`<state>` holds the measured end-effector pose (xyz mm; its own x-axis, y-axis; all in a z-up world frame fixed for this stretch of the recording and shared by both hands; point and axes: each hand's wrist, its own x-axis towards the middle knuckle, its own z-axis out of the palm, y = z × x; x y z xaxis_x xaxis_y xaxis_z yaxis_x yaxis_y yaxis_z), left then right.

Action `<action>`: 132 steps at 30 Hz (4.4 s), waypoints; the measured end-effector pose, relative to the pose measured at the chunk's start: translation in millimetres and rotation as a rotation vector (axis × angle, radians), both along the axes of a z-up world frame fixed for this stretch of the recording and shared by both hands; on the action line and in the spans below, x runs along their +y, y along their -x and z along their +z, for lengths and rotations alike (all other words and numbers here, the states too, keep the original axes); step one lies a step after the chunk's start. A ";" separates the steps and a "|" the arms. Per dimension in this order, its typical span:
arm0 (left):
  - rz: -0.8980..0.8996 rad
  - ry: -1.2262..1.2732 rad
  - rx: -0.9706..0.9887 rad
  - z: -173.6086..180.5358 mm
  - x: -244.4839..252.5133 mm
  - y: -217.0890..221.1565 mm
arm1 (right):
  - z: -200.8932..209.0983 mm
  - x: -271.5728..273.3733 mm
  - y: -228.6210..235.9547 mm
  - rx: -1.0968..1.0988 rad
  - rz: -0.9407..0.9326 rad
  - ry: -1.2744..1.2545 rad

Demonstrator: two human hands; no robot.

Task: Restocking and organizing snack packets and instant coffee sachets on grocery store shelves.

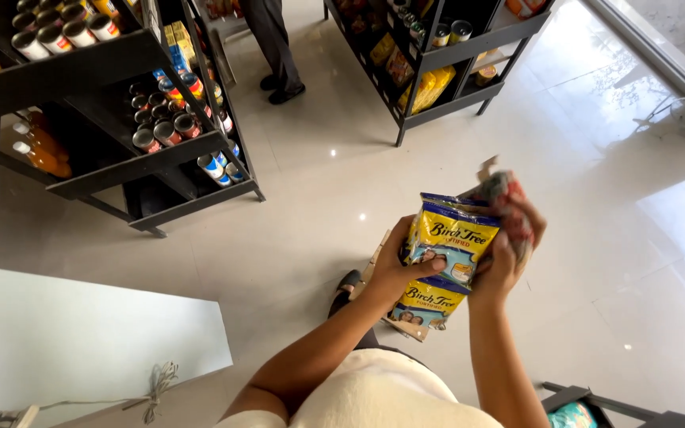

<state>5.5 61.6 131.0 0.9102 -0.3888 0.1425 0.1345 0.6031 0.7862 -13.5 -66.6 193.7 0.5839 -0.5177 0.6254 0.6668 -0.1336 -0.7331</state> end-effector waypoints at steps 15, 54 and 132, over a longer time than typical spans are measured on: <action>0.027 -0.739 -0.070 76.6 6.3 -6.2 | -27.5 20.4 31.2 0.243 -0.090 0.027; 0.060 -0.211 0.120 70.8 -9.6 11.9 | -30.0 26.4 58.8 0.293 -0.657 1.093; -0.486 -0.410 0.613 -257.0 52.9 -62.0 | -182.0 1.6 -11.8 0.609 0.023 -0.553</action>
